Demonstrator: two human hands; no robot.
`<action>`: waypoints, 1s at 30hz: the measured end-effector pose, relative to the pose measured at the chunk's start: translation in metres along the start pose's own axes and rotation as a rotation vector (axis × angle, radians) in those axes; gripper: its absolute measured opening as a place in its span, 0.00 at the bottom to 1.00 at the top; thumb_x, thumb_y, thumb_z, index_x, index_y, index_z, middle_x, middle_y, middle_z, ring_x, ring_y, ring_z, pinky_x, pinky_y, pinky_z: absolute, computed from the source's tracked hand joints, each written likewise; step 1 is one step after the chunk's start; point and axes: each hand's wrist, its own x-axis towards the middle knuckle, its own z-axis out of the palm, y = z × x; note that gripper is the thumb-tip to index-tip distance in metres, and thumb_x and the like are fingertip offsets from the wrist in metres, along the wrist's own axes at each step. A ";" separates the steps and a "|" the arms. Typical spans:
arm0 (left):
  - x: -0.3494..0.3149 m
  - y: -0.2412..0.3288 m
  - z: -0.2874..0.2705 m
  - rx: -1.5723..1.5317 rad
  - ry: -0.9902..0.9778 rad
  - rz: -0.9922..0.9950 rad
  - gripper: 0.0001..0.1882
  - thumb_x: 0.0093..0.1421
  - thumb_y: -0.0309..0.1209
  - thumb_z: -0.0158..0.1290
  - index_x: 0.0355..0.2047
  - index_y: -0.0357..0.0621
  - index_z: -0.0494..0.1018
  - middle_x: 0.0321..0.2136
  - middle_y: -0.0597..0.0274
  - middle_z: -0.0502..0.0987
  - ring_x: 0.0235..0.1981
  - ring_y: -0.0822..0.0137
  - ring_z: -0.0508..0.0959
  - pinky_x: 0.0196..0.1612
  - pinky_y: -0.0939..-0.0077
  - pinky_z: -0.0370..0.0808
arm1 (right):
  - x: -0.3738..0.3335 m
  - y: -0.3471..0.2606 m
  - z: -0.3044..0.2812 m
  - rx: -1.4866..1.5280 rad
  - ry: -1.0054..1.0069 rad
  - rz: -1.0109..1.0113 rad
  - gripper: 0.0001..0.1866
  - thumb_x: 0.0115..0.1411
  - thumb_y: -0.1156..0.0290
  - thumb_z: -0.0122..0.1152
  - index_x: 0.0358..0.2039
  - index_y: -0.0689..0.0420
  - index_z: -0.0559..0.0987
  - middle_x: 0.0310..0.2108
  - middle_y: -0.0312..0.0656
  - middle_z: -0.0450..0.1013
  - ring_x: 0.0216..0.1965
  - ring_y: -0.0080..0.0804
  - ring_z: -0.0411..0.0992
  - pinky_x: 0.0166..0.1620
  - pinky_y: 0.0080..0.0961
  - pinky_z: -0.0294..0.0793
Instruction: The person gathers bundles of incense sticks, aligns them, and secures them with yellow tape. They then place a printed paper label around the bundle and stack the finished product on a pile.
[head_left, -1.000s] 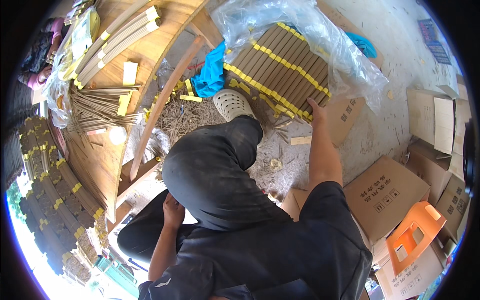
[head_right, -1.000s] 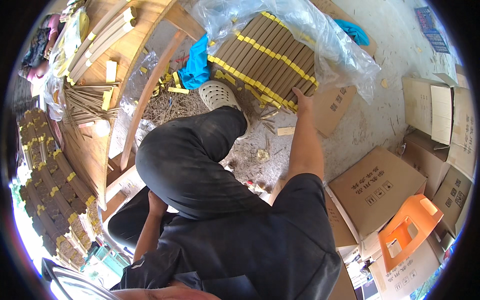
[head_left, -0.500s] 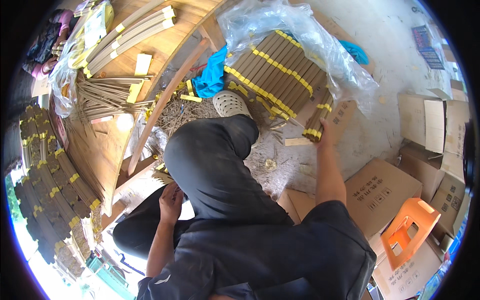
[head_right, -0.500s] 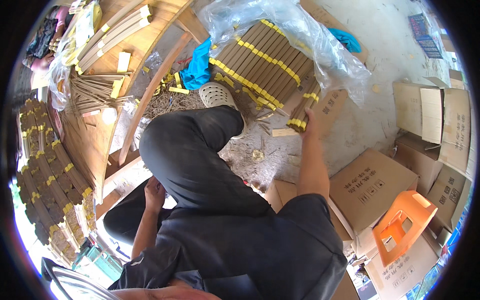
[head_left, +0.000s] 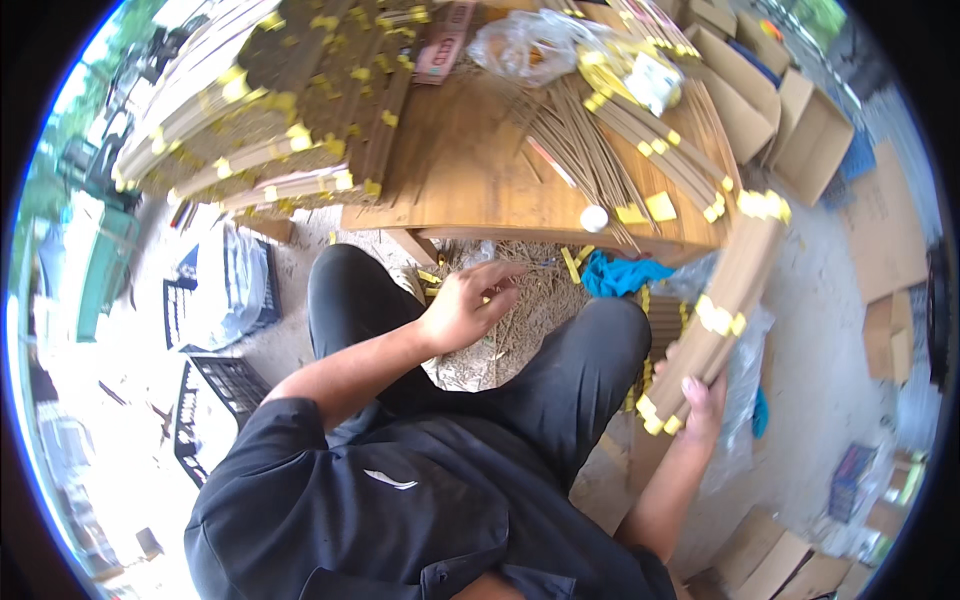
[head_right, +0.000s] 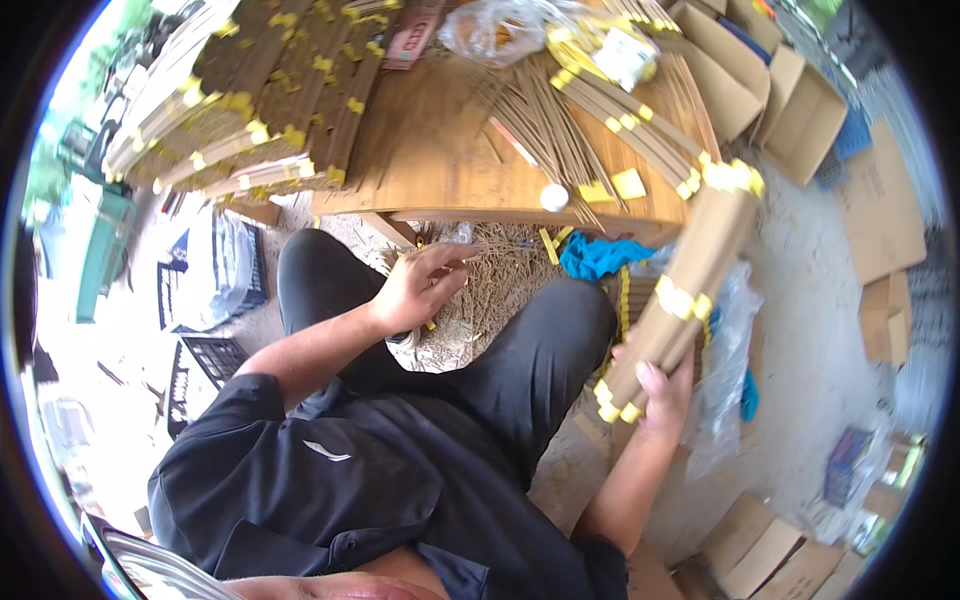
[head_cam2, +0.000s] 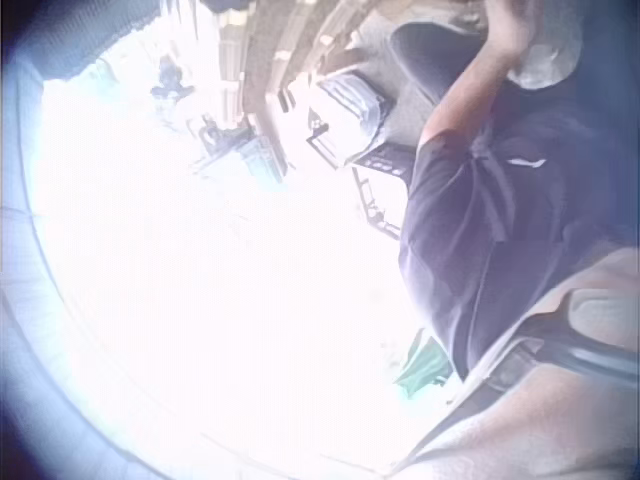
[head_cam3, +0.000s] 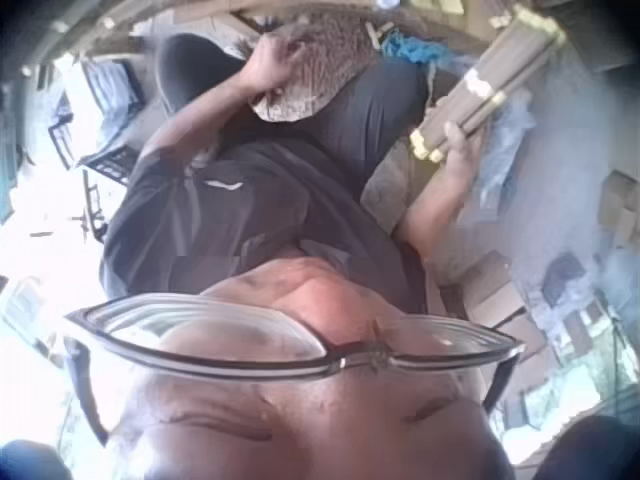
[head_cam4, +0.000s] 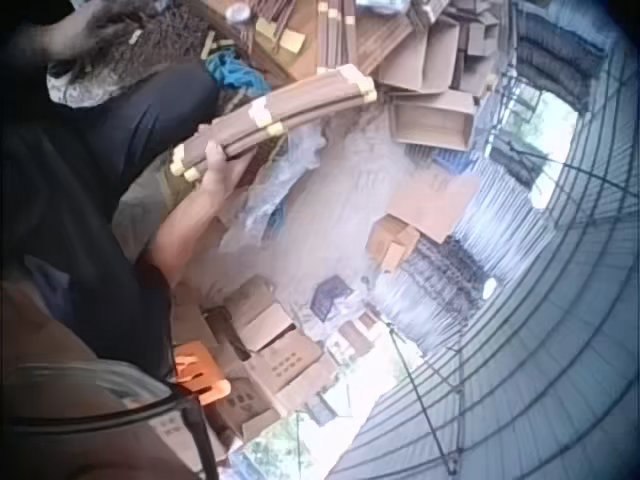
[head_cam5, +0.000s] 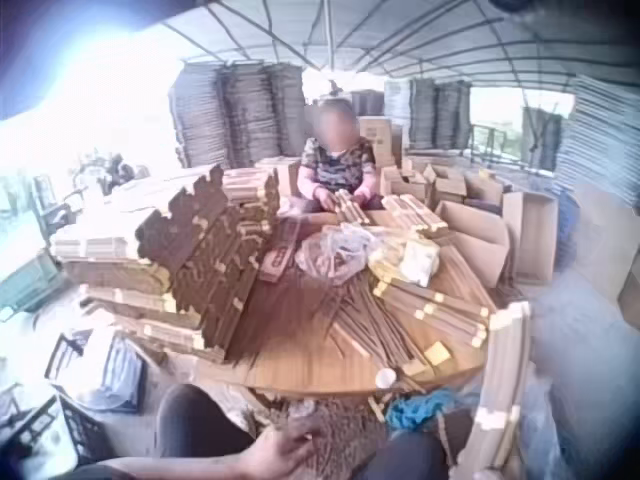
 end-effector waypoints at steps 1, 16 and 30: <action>0.003 0.000 0.000 -0.168 0.036 -0.059 0.21 0.70 0.33 0.52 0.60 0.36 0.70 0.51 0.52 0.78 0.48 0.63 0.80 0.51 0.68 0.78 | 0.020 -0.025 0.032 -0.079 -0.071 0.069 0.47 0.47 0.60 0.72 0.65 0.64 0.61 0.45 0.52 0.73 0.38 0.41 0.79 0.44 0.40 0.83; 0.107 -0.072 -0.079 -1.350 0.195 -0.565 0.21 0.74 0.40 0.43 0.54 0.34 0.72 0.49 0.49 0.80 0.47 0.57 0.81 0.54 0.59 0.78 | 0.202 0.081 0.287 -0.854 -0.390 0.008 0.30 0.56 0.56 0.72 0.48 0.68 0.76 0.44 0.48 0.80 0.40 0.35 0.79 0.43 0.33 0.78; 0.099 -0.070 -0.083 -1.257 0.356 -0.492 0.27 0.59 0.19 0.62 0.55 0.29 0.64 0.45 0.45 0.79 0.45 0.50 0.83 0.51 0.53 0.83 | 0.209 0.088 0.252 -0.276 -0.343 0.210 0.28 0.64 0.66 0.65 0.57 0.74 0.71 0.47 0.51 0.77 0.46 0.30 0.77 0.49 0.28 0.76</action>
